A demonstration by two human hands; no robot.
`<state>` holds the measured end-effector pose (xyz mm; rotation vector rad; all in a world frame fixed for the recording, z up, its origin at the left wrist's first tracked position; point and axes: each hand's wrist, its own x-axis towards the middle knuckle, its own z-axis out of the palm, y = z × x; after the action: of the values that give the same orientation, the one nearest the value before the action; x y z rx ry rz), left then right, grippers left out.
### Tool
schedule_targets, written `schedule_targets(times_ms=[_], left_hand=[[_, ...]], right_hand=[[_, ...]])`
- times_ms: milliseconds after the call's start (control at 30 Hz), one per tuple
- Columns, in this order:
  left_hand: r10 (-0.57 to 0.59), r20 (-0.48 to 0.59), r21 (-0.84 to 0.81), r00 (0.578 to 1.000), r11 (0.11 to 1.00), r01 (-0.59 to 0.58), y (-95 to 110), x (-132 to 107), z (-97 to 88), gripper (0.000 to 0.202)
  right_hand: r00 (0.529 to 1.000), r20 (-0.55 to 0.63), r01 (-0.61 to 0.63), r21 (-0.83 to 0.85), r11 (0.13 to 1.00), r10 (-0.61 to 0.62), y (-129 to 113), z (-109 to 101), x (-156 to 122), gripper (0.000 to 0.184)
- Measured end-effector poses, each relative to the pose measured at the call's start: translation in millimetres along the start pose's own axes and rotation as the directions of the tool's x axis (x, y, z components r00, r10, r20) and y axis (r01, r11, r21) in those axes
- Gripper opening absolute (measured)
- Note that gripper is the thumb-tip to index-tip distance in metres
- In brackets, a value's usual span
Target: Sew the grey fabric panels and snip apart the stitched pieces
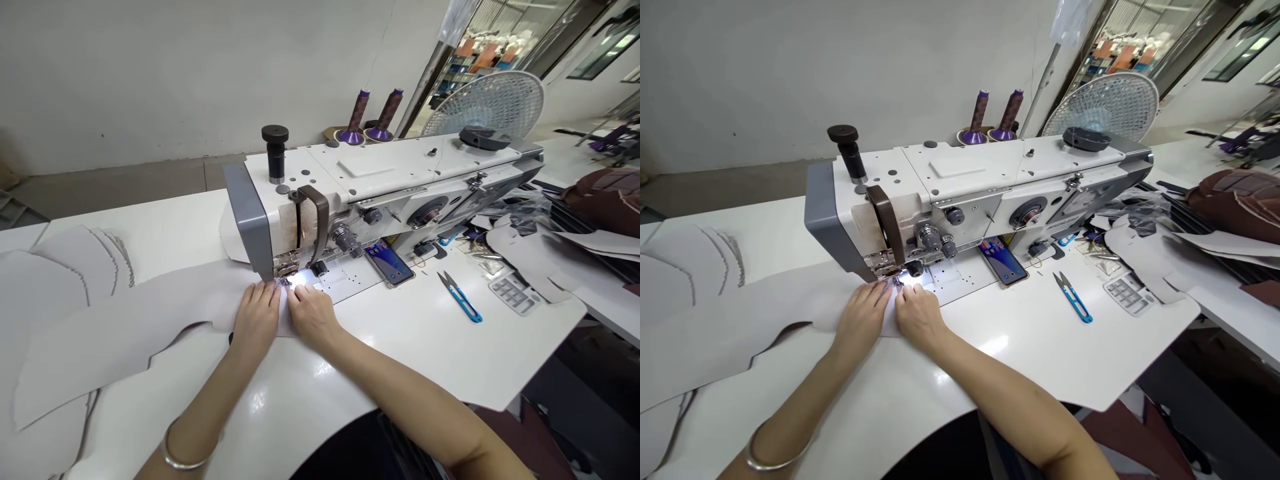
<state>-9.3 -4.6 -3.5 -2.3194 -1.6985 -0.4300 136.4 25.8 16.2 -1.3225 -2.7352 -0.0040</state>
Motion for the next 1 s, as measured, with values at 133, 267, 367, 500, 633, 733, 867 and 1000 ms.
schedule_targets(times_ms=[133, 267, 367, 500, 633, 733, 867, 1000], left_hand=[[-0.091, 0.005, 0.045, 0.996, 0.995, 0.091, 19.3, -0.8, -5.1, 0.03], [-0.091, -0.015, 0.019, 0.996, 0.996, 0.092, 20.9, -3.4, 1.3, 0.031], [-0.045, -0.014, -0.039, 0.999, 0.998, 0.044, 4.0, -1.2, 6.9, 0.033], [-0.01, -0.022, -0.047, 1.0, 0.999, 0.009, -7.5, 3.4, 5.5, 0.033], [-0.029, -0.058, 0.025, 0.998, 0.999, 0.03, 12.2, -0.7, -1.9, 0.03], [-0.028, -0.092, 0.036, 0.995, 0.999, 0.032, 27.4, -6.7, -2.0, 0.031], [-0.045, -0.08, -0.01, 0.996, 0.999, 0.044, 24.8, -7.9, 4.4, 0.03], [-0.044, -0.034, -0.051, 0.998, 0.998, 0.042, 15.1, -5.7, 6.3, 0.032]], right_hand=[[0.999, -0.025, 0.026, 0.015, 1.0, -0.025, 0.5, 2.0, 1.4, 0.013], [1.0, -0.02, 0.012, 0.019, 1.0, -0.011, -0.7, 2.5, -1.3, 0.016], [1.0, 0.007, 0.002, 0.013, 1.0, -0.002, -2.9, 3.5, -2.9, 0.016], [0.999, 0.051, -0.01, 0.003, 1.0, 0.01, -5.1, 5.0, 0.4, 0.016], [1.0, 0.024, -0.017, 0.002, 1.0, 0.017, -5.3, 4.4, 1.7, 0.014], [0.999, -0.007, -0.034, 0.008, 0.999, 0.034, -4.9, 3.0, -1.7, 0.015], [1.0, 0.017, -0.012, 0.016, 1.0, 0.012, -4.9, 0.7, -5.2, 0.011], [1.0, 0.009, 0.01, 0.026, 1.0, -0.011, -5.0, 0.1, -5.3, 0.014]])
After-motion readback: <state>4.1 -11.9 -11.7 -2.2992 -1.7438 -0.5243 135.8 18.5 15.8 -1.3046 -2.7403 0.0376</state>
